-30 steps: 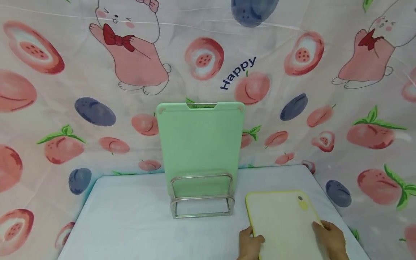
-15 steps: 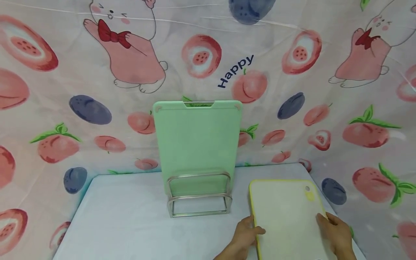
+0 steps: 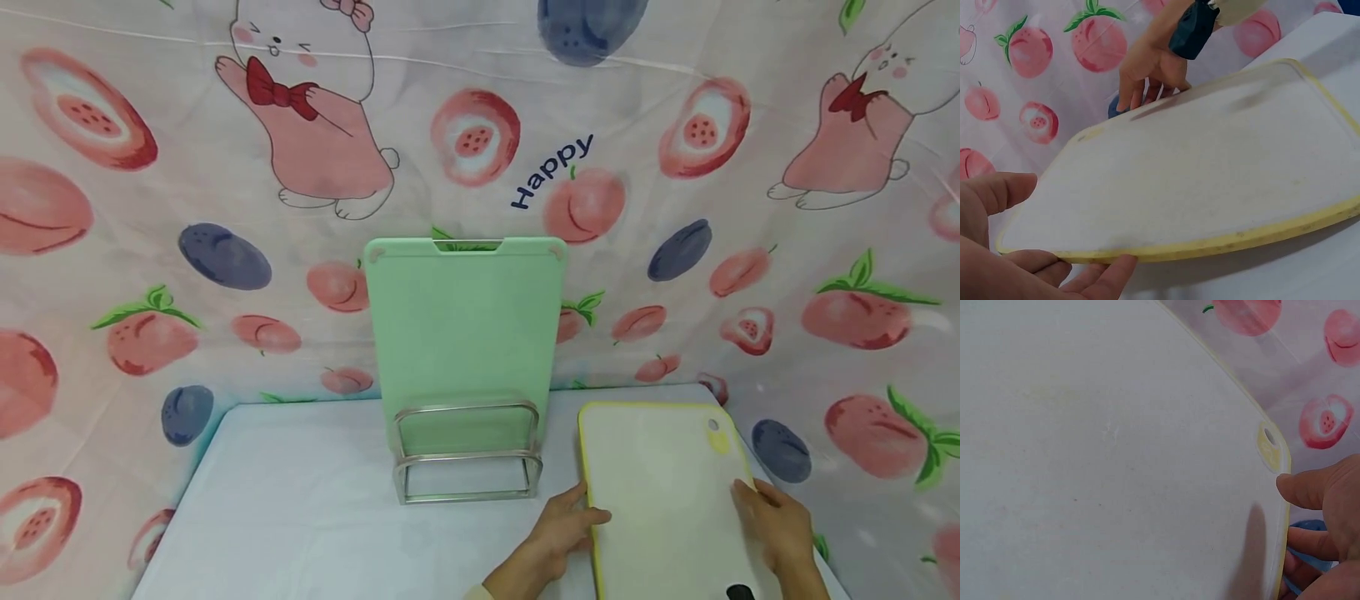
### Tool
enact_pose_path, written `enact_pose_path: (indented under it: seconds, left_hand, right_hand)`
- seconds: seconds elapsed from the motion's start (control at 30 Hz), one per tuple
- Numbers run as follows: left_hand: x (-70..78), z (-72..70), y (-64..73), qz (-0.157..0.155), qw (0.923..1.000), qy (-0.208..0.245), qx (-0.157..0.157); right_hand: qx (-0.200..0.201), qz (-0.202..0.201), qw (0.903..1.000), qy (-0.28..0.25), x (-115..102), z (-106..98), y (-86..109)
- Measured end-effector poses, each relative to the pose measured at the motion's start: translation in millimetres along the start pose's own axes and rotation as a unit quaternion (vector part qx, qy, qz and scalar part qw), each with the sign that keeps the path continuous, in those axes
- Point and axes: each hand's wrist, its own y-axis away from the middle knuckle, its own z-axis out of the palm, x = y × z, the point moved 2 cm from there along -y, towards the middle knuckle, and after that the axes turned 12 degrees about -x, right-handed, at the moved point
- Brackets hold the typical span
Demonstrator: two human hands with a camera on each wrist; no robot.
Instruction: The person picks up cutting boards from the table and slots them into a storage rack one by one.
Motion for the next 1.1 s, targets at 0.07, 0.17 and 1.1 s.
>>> enact_pose_path:
  seconds: [0.07, 0.17, 1.1]
  left_hand:
    - [1.4, -0.5, -2.4, 0.012, 0.9999, -0.003, -0.005]
    - [5.0, -1.6, -4.9, 0.032, 0.9994, -0.008, -0.009]
    - [46.9, -12.3, 11.0, 0.128, 0.9908, -0.040, -0.022]
  right_hand:
    - [0.002, -0.010, 0.9999, 0.004, -3, -2, 0.0]
    - [0.000, -0.021, 0.9998, 0.004, -8, -5, 0.8]
    - [0.058, -0.085, 0.9947, 0.009, -55, -23, 25.4]
